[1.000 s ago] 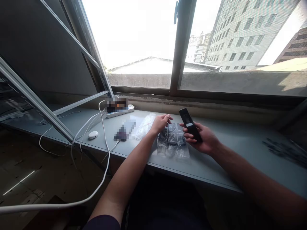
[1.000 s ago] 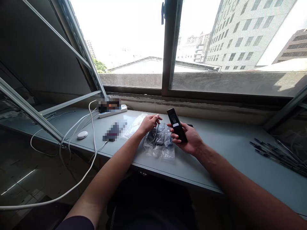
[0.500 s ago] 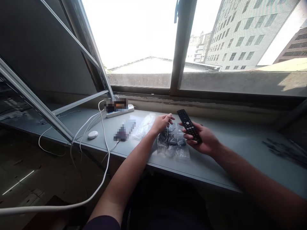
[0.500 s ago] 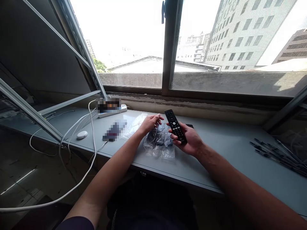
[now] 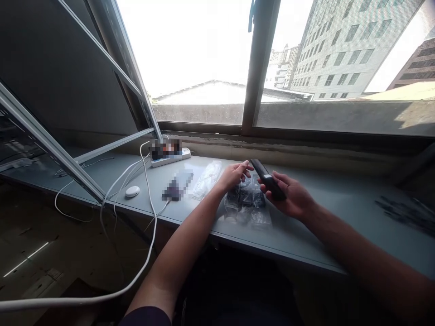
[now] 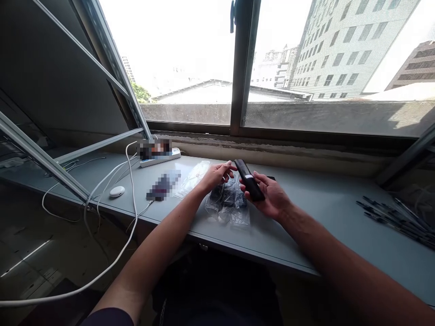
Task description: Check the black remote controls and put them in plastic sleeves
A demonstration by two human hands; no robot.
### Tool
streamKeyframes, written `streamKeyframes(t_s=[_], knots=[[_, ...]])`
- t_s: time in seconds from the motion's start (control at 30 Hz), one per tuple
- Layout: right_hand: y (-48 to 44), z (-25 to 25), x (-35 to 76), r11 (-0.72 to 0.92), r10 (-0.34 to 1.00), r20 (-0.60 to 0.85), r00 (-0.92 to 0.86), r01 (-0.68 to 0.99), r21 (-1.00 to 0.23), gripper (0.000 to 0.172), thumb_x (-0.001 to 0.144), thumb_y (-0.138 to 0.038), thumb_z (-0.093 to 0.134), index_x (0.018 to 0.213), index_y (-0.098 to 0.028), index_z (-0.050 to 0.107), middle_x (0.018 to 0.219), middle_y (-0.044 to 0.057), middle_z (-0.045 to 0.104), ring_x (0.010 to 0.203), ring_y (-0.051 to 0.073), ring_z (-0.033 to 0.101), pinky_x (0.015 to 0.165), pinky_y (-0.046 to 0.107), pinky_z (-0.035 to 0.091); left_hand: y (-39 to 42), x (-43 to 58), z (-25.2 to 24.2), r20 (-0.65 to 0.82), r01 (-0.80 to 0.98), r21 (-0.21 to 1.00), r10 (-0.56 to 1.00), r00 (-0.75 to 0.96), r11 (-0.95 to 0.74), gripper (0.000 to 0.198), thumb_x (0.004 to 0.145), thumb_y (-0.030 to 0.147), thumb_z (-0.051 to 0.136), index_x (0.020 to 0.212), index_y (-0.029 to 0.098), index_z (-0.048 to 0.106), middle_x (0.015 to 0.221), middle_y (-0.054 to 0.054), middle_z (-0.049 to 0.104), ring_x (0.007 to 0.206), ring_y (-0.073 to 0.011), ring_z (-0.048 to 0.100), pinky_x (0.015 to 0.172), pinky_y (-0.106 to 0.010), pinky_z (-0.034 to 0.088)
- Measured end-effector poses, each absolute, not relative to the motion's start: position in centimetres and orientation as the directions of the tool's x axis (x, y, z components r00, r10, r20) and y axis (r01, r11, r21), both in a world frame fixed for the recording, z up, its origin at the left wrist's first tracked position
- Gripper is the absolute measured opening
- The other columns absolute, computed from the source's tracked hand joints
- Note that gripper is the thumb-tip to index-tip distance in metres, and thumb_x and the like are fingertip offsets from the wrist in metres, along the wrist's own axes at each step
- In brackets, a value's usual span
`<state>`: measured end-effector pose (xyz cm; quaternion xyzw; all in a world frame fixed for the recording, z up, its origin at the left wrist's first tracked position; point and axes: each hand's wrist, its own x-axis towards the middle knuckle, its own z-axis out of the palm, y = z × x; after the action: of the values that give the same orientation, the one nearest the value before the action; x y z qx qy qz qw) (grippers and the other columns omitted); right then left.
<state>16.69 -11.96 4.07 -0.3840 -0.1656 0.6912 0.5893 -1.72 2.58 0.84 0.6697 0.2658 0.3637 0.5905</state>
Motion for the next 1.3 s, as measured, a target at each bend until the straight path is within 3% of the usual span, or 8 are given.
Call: streamKeyframes(t_s=[0.13, 0.37, 0.47, 0.6, 0.77, 0.93, 1.07, 1.3], knots=[[-11.9, 3.9, 16.6, -0.199, 0.964, -0.264, -0.011, -0.687, -0.699, 0.029, 0.116, -0.033, 0.047, 0.122, -0.016, 0.069, 0.1, 0.017, 0.075, 0.061, 0.017, 0.061, 0.034, 0.021, 0.049, 2.5, -1.9, 1.1, 0.173, -0.059, 0.984, 0.801, 0.573, -0.17, 0.062, 0.104, 0.069, 0.058, 0.107, 0.012, 0.081, 0.085, -0.007, 0.073, 0.059, -0.0101, 0.053, 0.055, -0.024, 0.035], [-11.8, 2.7, 16.5, -0.136, 0.983, -0.183, 0.026, -0.568, -0.811, 0.01, 0.103, -0.03, 0.078, 0.101, -0.021, 0.074, 0.088, 0.005, 0.065, 0.063, 0.013, 0.057, 0.043, 0.019, 0.052, 2.0, -1.9, 1.7, 0.136, -0.042, 0.99, 0.8, 0.584, -0.138, 0.074, 0.1, 0.079, 0.055, 0.113, 0.012, 0.083, 0.089, -0.009, 0.074, 0.063, -0.011, 0.054, 0.055, -0.025, 0.031], [-11.6, 1.9, 16.6, -0.06, 0.99, -0.107, 0.094, -0.411, -0.91, 0.02, 0.095, -0.035, 0.089, 0.095, -0.021, 0.075, 0.082, 0.001, 0.063, 0.065, 0.013, 0.058, 0.048, 0.021, 0.053, 1.6, -2.0, 1.7, 0.15, -0.013, 0.983, 0.755, 0.638, -0.184, 0.078, 0.096, 0.084, 0.057, 0.112, 0.013, 0.085, 0.092, -0.009, 0.075, 0.068, -0.0123, 0.057, 0.059, -0.026, 0.034], [-11.6, 1.4, 16.6, 0.055, 0.978, 0.036, 0.208, -0.086, -0.995, 0.044, 0.086, -0.056, 0.097, 0.109, -0.022, 0.081, 0.085, 0.001, 0.072, 0.069, 0.015, 0.064, 0.06, 0.025, 0.057, 1.0, -2.2, 1.8, 0.241, 0.002, 0.942, 0.678, 0.694, -0.336, 0.066, 0.087, 0.079, 0.076, 0.095, 0.014, 0.087, 0.087, -0.006, 0.074, 0.075, -0.0142, 0.058, 0.071, -0.028, 0.042], [-11.5, 1.5, 16.6, 0.165, 0.96, 0.175, 0.217, 0.062, -0.984, 0.059, 0.077, -0.063, 0.101, 0.118, -0.025, 0.084, 0.102, 0.005, 0.084, 0.091, 0.024, 0.075, 0.077, 0.034, 0.063, 0.8, -2.6, 2.1, 0.289, -0.128, 0.951, 0.66, 0.694, -0.283, 0.064, 0.081, 0.072, 0.087, 0.107, 0.014, 0.09, 0.081, -0.002, 0.065, 0.069, -0.0107, 0.044, 0.065, -0.028, 0.031], [-11.7, 2.0, 16.6, 0.311, 0.925, 0.331, 0.186, 0.128, -0.942, 0.056, 0.077, -0.063, 0.1, 0.117, -0.027, 0.086, 0.108, 0.007, 0.086, 0.104, 0.031, 0.079, 0.102, 0.052, 0.064, 0.8, -2.9, 2.1, 0.231, -0.196, 0.973, 0.584, 0.778, -0.124, 0.064, 0.078, 0.065, 0.093, 0.119, 0.016, 0.089, 0.073, 0.001, 0.058, 0.063, -0.0077, 0.031, 0.062, -0.028, 0.02], [-12.0, 2.5, 16.7, 0.442, 0.858, 0.491, 0.15, 0.27, -0.855, 0.044, 0.087, -0.063, 0.094, 0.116, -0.03, 0.088, 0.125, 0.009, 0.084, 0.122, 0.035, 0.075, 0.115, 0.059, 0.057, 0.9, -3.1, 2.2, 0.196, -0.177, 0.98, 0.515, 0.834, -0.086, 0.066, 0.076, 0.058, 0.097, 0.128, 0.019, 0.088, 0.083, -0.003, 0.068, 0.066, -0.0091, 0.04, 0.064, -0.028, 0.026], [-11.9, 2.0, 17.3, 0.462, 0.83, 0.542, 0.132, 0.38, -0.801, 0.033, 0.091, -0.058, 0.09, 0.115, -0.036, 0.09, 0.14, 0.007, 0.08, 0.146, 0.038, 0.065, 0.127, 0.062, 0.049, 1.4, -3.1, 1.9, 0.194, -0.186, 0.981, 0.433, 0.88, -0.061, 0.067, 0.07, 0.05, 0.104, 0.127, 0.017, 0.088, 0.093, -0.007, 0.072, 0.082, -0.0144, 0.058, 0.077, -0.029, 0.039]])
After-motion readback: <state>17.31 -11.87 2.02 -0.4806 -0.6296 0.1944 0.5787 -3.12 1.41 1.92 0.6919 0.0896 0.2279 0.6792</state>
